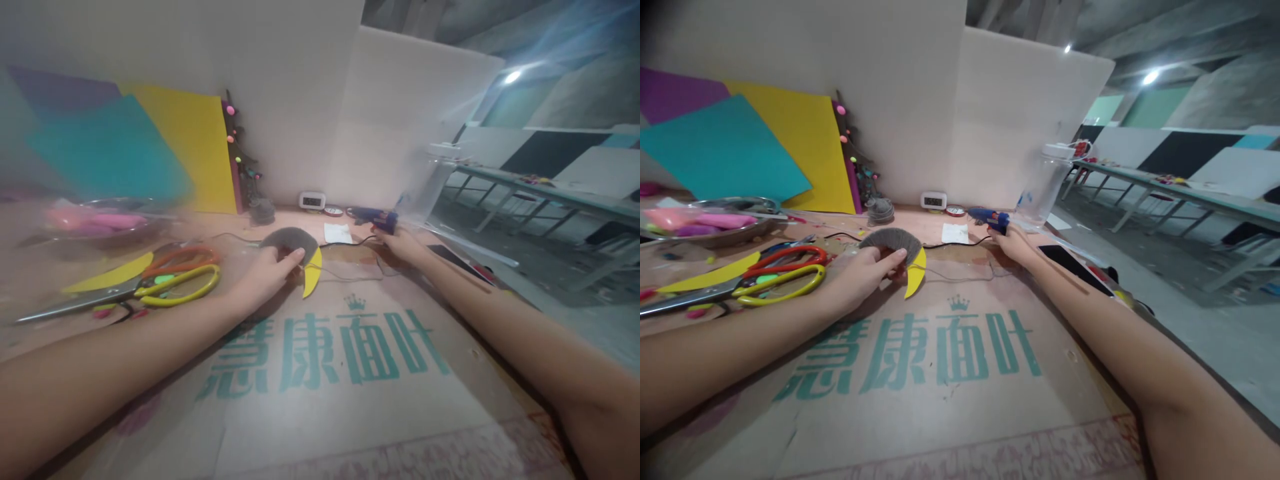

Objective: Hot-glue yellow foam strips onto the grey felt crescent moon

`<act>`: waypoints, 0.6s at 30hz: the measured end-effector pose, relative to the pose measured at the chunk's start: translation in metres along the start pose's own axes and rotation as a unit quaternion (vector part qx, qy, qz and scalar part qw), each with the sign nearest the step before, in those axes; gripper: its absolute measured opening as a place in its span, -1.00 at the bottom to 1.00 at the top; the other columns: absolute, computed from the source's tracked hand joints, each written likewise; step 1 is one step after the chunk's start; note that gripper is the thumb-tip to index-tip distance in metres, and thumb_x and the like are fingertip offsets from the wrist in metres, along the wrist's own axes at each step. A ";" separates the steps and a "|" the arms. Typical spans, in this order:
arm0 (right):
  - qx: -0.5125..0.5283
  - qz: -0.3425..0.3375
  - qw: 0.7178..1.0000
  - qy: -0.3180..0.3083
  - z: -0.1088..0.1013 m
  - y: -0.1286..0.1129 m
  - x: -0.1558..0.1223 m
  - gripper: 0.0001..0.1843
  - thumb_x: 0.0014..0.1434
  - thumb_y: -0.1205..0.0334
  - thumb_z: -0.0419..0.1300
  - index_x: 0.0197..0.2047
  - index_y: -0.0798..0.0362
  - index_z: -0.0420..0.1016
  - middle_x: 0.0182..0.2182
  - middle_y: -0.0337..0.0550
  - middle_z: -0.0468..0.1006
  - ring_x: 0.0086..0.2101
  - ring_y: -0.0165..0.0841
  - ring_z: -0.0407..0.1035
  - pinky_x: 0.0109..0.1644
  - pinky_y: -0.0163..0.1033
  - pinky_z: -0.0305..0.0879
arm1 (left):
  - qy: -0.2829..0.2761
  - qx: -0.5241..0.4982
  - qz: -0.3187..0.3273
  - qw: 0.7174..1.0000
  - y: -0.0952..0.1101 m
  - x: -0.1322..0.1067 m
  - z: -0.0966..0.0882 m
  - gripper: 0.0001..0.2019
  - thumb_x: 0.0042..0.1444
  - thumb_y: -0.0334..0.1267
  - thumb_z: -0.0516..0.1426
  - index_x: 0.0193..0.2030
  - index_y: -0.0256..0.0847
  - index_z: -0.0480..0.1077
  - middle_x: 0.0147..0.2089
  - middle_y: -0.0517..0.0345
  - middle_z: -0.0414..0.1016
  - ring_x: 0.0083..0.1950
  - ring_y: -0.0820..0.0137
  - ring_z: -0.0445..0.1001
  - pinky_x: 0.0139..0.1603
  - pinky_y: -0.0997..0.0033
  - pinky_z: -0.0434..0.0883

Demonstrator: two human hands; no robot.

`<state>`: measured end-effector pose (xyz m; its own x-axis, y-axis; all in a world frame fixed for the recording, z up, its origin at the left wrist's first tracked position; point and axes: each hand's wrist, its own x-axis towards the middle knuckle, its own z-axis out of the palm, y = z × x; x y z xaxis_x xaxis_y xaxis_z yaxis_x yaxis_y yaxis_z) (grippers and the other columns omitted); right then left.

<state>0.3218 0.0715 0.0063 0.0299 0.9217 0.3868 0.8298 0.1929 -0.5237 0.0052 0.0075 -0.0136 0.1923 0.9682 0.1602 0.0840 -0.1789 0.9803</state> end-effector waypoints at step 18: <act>-0.032 -0.055 0.998 -0.014 0.003 0.002 -0.003 -0.56 0.19 0.18 0.18 0.11 0.14 0.47 0.08 0.08 0.52 0.06 -0.13 0.40 0.20 -0.01 0.24 | -0.011 0.025 0.025 0.999 0.004 -0.001 0.000 -0.74 0.12 -0.03 0.13 -0.39 -0.18 0.37 -0.45 0.18 0.42 -0.40 0.40 0.40 -0.36 0.44 0.38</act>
<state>0.3213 0.0697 0.0018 -0.0785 0.9048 0.4186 0.8613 0.2730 -0.4285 0.0055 0.0057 -0.0100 0.2199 0.9535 0.2063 0.1216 -0.2366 0.9640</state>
